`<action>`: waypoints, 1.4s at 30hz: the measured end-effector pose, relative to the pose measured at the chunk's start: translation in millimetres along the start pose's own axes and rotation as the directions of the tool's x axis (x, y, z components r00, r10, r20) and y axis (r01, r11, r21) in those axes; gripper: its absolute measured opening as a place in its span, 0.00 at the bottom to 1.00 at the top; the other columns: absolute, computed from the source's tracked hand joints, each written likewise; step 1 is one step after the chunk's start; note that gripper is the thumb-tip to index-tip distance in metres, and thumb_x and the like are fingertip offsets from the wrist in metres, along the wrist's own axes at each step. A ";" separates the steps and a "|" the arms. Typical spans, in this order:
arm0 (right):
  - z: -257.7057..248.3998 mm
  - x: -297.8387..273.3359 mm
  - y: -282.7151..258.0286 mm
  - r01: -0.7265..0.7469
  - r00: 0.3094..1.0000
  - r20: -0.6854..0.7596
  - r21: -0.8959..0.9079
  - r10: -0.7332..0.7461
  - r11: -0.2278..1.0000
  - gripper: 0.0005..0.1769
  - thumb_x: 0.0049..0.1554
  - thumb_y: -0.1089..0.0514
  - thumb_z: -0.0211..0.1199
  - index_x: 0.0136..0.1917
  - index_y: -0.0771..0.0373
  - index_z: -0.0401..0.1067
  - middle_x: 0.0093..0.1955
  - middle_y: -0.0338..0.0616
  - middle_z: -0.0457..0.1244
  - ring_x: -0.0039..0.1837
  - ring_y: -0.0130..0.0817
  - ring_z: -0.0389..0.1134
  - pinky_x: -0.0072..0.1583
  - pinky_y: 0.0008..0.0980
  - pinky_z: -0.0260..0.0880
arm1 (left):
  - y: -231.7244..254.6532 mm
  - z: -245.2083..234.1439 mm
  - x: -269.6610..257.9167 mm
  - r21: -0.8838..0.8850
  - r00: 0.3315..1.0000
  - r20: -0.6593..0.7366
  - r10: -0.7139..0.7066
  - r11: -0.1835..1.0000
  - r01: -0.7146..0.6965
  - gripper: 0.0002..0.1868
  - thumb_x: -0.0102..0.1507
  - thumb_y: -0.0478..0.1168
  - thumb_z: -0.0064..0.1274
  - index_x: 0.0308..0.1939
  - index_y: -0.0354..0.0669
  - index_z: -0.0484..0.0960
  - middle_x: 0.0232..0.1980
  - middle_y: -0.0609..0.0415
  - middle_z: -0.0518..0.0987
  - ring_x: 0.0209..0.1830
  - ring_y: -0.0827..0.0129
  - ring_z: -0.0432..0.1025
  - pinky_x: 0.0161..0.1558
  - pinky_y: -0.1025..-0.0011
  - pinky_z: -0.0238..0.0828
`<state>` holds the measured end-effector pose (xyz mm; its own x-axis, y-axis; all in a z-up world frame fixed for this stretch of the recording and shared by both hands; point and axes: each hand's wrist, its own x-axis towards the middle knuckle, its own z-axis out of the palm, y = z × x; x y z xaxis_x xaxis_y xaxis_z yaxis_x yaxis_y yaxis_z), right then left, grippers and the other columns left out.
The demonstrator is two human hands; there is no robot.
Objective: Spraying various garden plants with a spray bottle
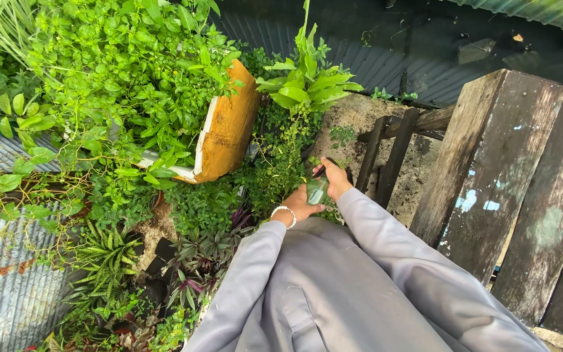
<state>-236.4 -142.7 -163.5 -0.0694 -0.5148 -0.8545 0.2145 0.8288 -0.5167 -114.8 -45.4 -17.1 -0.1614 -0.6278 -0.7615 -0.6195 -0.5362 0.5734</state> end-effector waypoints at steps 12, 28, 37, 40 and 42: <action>-17.9 -0.2 15.6 -0.051 0.996 0.065 -0.231 0.068 0.972 0.42 0.65 0.51 0.59 0.75 0.80 0.40 0.43 0.56 0.68 0.38 0.43 0.75 0.44 0.51 0.82 | 13.2 5.3 -20.1 -0.039 0.988 0.130 -0.087 0.995 0.093 0.54 0.54 0.69 0.57 0.69 0.36 0.54 0.71 0.38 0.67 0.73 0.55 0.63 0.71 0.60 0.61; -46.1 -140.4 -32.5 0.143 0.983 0.186 -0.729 -0.007 0.670 0.17 0.63 0.48 0.61 0.42 0.63 0.77 0.42 0.49 0.71 0.54 0.41 0.71 0.70 0.42 0.54 | 34.2 87.9 -46.7 -0.415 0.993 0.065 -0.102 0.902 0.120 0.50 0.51 0.66 0.60 0.62 0.38 0.54 0.68 0.37 0.69 0.71 0.51 0.65 0.70 0.59 0.62; -66.0 -161.6 -12.2 0.232 0.973 0.147 -0.601 -0.179 0.765 0.16 0.65 0.52 0.59 0.38 0.62 0.74 0.35 0.48 0.69 0.40 0.36 0.71 0.49 0.32 0.66 | 23.8 108.0 -69.2 -0.376 0.998 0.058 0.016 0.927 0.007 0.51 0.52 0.62 0.60 0.66 0.35 0.54 0.71 0.34 0.65 0.73 0.47 0.61 0.71 0.56 0.61; -59.0 -184.1 -8.0 0.336 0.941 0.175 -0.566 -0.288 0.753 0.17 0.65 0.55 0.60 0.36 0.61 0.73 0.33 0.48 0.68 0.37 0.37 0.72 0.47 0.31 0.68 | 2.9 127.0 -70.8 -0.393 0.996 -0.046 0.077 0.915 -0.089 0.52 0.51 0.62 0.62 0.67 0.38 0.53 0.72 0.34 0.63 0.75 0.45 0.58 0.74 0.53 0.55; -44.1 -221.9 -9.8 0.456 0.889 0.311 -0.542 -0.336 0.706 0.20 0.69 0.52 0.54 0.37 0.59 0.74 0.34 0.43 0.68 0.38 0.30 0.64 0.46 0.30 0.59 | -16.8 142.9 -73.5 -0.469 0.949 -0.293 0.114 0.848 -0.247 0.52 0.46 0.58 0.69 0.68 0.50 0.60 0.68 0.41 0.69 0.72 0.48 0.63 0.72 0.54 0.60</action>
<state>-266.1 -26.9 28.9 0.1697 -0.8041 -0.5697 -0.4081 0.4689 -0.7833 -202.3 90.4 -13.9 0.0011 -0.8225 -0.5688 -0.1258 -0.5644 0.8159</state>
